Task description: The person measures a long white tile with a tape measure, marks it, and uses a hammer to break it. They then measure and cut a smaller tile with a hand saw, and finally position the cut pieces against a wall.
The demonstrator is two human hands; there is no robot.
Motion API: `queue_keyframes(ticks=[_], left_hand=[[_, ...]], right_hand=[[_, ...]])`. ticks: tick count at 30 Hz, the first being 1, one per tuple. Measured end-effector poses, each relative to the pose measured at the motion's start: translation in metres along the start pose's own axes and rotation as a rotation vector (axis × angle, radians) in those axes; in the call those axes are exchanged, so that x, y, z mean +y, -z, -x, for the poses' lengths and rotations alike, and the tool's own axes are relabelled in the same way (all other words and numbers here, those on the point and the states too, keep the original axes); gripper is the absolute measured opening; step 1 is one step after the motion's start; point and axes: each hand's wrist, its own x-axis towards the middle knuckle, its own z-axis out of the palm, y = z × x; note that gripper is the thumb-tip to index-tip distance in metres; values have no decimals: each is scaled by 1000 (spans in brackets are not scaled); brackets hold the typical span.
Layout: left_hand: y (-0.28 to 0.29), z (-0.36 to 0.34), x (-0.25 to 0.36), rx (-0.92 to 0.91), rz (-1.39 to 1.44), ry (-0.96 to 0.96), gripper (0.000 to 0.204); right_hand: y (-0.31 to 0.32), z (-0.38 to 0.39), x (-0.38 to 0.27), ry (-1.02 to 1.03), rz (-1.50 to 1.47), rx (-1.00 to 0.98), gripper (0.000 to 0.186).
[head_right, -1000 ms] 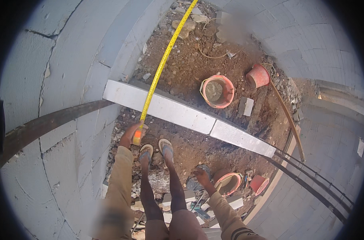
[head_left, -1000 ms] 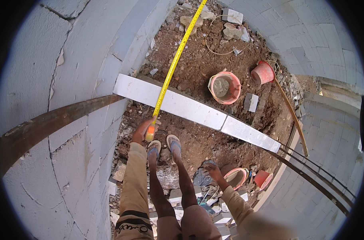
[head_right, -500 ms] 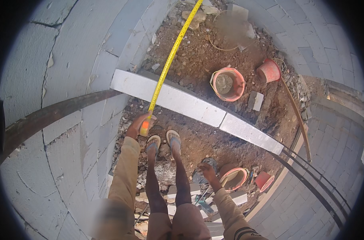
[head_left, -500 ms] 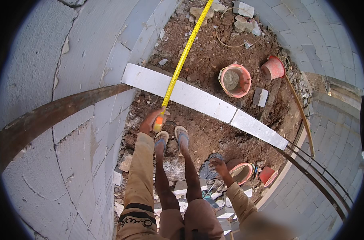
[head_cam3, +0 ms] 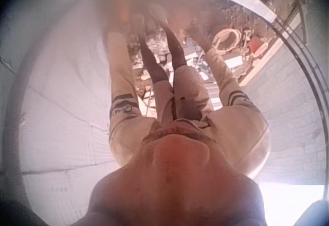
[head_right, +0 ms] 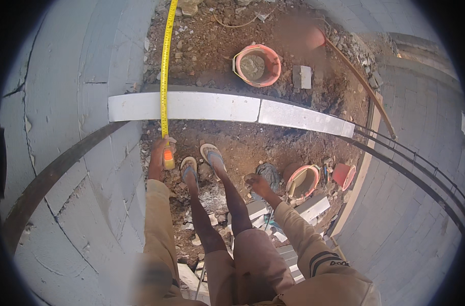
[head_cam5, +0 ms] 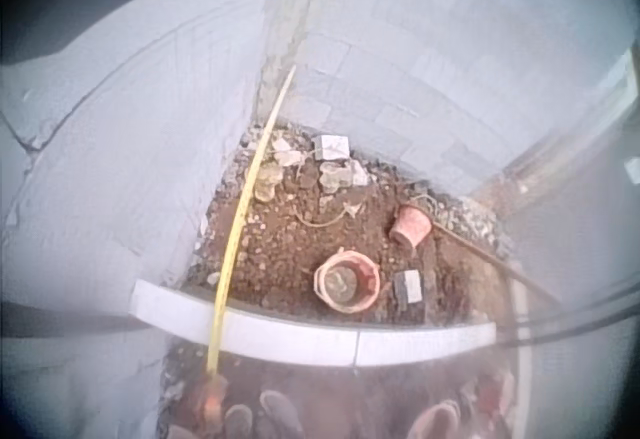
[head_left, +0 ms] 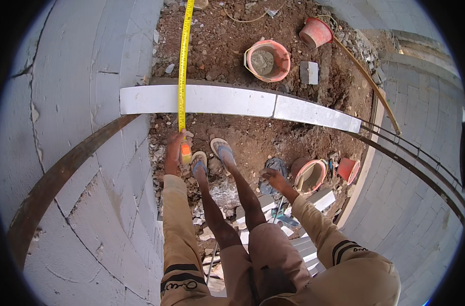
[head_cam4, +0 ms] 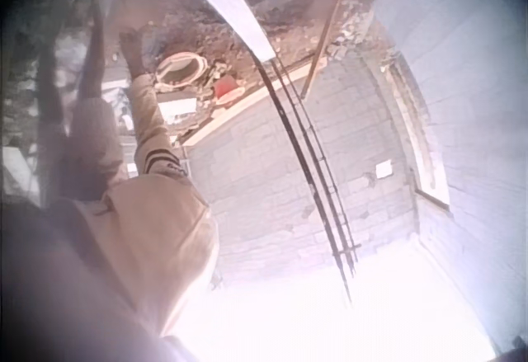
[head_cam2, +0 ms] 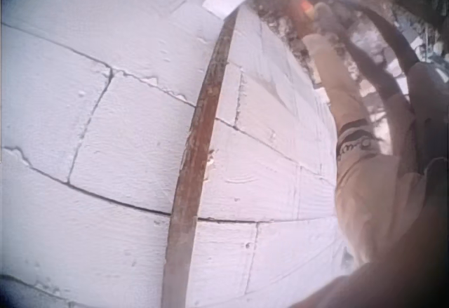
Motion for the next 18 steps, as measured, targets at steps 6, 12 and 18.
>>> queue_keyframes(ticks=[6, 12, 18], left_hand=[[-25, 51, -18, 53, 39, -6, 32], [-55, 85, -5, 124, -8, -105, 41], [-71, 92, 32, 117, -42, -186, 50]], right_hand=[[-42, 26, -3, 2, -91, 37, 29], [-76, 70, -17, -39, -352, 24, 25], [-107, 112, -3, -169, -489, 98, 28]])
